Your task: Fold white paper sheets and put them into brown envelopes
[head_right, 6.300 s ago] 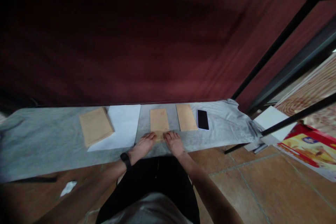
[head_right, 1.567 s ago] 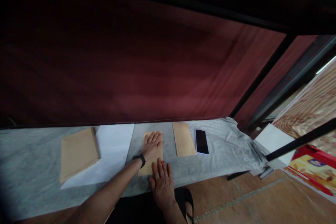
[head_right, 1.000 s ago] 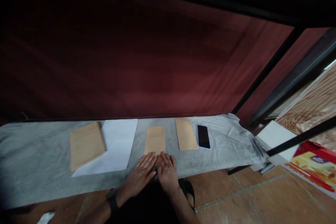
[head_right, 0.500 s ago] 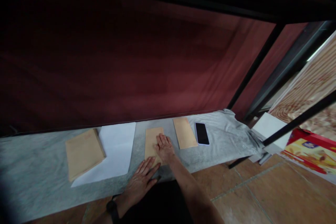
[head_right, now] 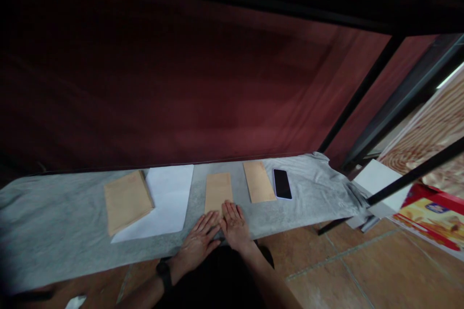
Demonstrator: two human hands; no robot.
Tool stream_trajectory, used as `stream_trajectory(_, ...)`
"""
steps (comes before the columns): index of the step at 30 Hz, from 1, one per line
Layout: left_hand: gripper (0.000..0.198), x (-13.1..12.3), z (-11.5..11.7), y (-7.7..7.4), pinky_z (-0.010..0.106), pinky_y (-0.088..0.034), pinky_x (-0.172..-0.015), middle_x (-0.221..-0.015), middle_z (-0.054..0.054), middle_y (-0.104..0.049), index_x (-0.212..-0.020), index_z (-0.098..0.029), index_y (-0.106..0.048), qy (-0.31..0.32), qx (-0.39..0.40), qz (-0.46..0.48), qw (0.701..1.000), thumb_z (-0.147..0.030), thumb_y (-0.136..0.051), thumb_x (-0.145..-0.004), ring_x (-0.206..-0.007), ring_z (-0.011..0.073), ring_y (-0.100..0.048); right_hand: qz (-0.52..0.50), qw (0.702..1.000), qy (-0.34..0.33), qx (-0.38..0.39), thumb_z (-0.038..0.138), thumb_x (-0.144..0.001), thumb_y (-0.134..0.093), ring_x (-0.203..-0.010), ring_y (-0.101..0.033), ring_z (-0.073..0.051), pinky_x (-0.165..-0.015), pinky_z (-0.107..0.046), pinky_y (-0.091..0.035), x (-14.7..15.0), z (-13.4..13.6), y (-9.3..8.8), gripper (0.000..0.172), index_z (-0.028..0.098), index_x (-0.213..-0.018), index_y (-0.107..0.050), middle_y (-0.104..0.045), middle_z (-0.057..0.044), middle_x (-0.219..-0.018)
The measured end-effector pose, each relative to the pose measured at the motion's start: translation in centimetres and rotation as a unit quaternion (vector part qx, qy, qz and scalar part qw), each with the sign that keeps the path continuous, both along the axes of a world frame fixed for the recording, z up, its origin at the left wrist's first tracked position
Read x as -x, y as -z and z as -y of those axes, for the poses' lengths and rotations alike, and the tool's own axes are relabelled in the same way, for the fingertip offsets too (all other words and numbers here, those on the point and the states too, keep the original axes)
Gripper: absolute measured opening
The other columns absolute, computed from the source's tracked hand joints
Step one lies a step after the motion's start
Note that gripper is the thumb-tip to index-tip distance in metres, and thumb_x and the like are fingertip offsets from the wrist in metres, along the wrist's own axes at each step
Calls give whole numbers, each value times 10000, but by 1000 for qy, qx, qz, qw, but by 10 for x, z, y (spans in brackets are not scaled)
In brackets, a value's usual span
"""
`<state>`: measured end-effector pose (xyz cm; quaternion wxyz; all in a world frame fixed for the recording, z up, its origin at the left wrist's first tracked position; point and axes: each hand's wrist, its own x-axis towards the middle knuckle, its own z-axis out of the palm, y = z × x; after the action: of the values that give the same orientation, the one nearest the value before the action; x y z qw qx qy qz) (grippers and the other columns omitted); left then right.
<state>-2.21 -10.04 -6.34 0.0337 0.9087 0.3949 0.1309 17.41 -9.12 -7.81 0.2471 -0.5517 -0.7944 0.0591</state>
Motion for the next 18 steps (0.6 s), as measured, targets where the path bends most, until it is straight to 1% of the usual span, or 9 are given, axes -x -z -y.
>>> stream_trajectory(3, 577, 0, 1, -4, 456, -298, -1194, -1605, 48, -352, -1523, -339, -358, 2, -3, 0, 1000, -460, -491, -974, -1467, 244, -343, 6, 1000, -4, -21, 365, -1034, -399, -1435, -393, -230, -1198, -437, -276, -11, 33, 4, 532, 191, -1535, -354, -417, -96, -1552)
stream_trajectory(5, 557, 1, 3, -8, 449, -285, -1201, -1604, 39, -356, -1519, -342, -363, 4, -1, 5, 1000, -465, -463, -985, -1470, 233, -339, 13, 1000, -9, -17, 368, -1030, -414, -1435, -392, -238, -1192, -441, -286, -16, 44, 3, 544, 182, -1537, -349, -404, -103, -1559)
stream_trajectory(7, 530, 2, 7, -10, 447, -296, -1196, -1590, 44, -383, -1504, -325, -398, -5, 5, 7, 1000, -454, -448, -992, -1461, 230, -356, 15, 1000, -7, -5, 370, -1027, -422, -1435, -390, -250, -1187, -450, -287, -17, 49, 0, 549, 163, -1532, -359, -401, -119, -1561)
stream_trajectory(10, 488, 3, 15, -9, 443, -353, -1164, -1542, 92, -454, -1460, -242, -475, -48, 15, -9, 999, -392, -437, -997, -1425, 249, -415, 6, 1000, 17, 14, 348, -1027, -415, -1412, -415, -260, -1175, -460, -288, -13, 46, -6, 502, 169, -1496, -423, -455, -123, -1530)
stream_trajectory(12, 462, 2, 18, -9, 430, -385, -1142, -1506, 134, -493, -1429, -171, -510, -79, 20, -31, 996, -312, -422, -998, -1400, 261, -451, -4, 998, 56, 24, 289, -1020, -410, -1356, -468, -261, -1139, -457, -323, -8, 42, -10, 443, 183, -1443, -490, -522, -117, -1477)
stream_trajectory(14, 442, -2, 18, -10, 422, -409, -1122, -1476, 165, -520, -1398, -119, -533, -99, 28, -62, 993, -213, -413, -984, -1375, 269, -480, -7, 993, 119, 28, 227, -989, -435, -1258, -527, -277, -1063, -455, -385, -1, 36, -13, 401, 172, -1368, -556, -580, -132, -1398)
stream_trajectory(16, 433, -7, 14, -14, 419, -438, -1093, -1442, 180, -550, -1364, -93, -558, -109, 37, -98, 988, -125, -416, -955, -1345, 278, -510, -4, 984, 178, 24, 203, -944, -490, -1151, -561, -296, -973, -450, -432, 4, 31, -15, 366, 149, -1289, -600, -613, -159, -1304)
stream_trajectory(18, 426, -13, 9, -21, 408, -474, -1049, -1394, 179, -590, -1316, -89, -588, -111, 40, -131, 984, -63, -422, -924, -1301, 281, -547, -19, 976, 217, 15, 199, -901, -542, -1084, -568, -305, -918, -443, -450, 8, 25, -16, 329, 137, -1214, -626, -627, -171, -1213)
